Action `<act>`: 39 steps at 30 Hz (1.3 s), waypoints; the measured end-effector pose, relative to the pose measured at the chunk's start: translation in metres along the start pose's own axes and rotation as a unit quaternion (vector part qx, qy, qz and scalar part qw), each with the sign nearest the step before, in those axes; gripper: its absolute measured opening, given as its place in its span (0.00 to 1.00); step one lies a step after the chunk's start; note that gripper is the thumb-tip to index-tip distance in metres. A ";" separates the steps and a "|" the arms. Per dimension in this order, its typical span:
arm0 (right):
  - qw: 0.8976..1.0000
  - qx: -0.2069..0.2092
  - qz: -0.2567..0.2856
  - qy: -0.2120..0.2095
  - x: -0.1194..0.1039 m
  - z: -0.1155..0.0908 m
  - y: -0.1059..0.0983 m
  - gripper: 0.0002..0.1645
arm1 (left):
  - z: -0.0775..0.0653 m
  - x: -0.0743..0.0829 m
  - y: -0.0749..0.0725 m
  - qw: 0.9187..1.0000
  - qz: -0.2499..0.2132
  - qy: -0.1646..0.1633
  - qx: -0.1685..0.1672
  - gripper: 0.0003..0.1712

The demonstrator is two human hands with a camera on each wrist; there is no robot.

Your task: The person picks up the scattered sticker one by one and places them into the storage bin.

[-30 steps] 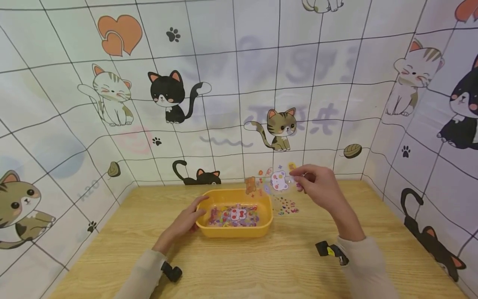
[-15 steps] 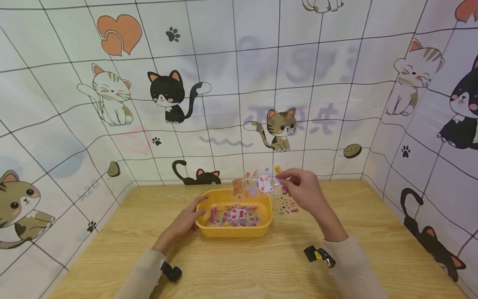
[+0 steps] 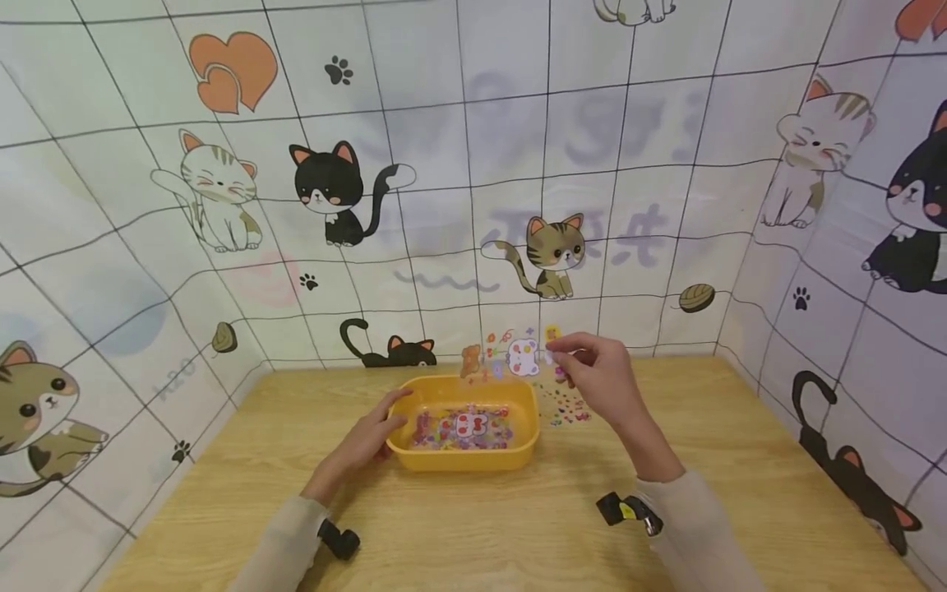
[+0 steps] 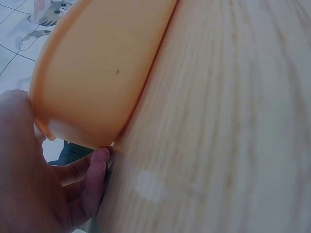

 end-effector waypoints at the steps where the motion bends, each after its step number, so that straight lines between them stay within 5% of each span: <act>1: 1.000 -0.004 0.007 0.005 0.001 0.000 0.002 0.11 | 0.000 0.000 0.000 1.000 0.000 0.002 0.001 0.29; 13: 0.993 -0.068 0.066 0.074 0.025 0.003 0.038 0.13 | -0.001 -0.004 0.002 1.000 0.009 0.002 -0.004 0.30; 39: 0.975 -0.194 -0.005 0.108 0.020 0.039 0.121 0.13 | 0.000 0.000 -0.004 1.000 0.013 0.006 0.000 0.29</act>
Point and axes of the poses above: each hand's wrist, its own z-axis towards the middle knuckle, its own y-axis out of the palm, x = y × z, the point moved 10 cm from there along z, towards the middle knuckle, and after that the axes turned 5 degrees about y, right-handed, at the moved point
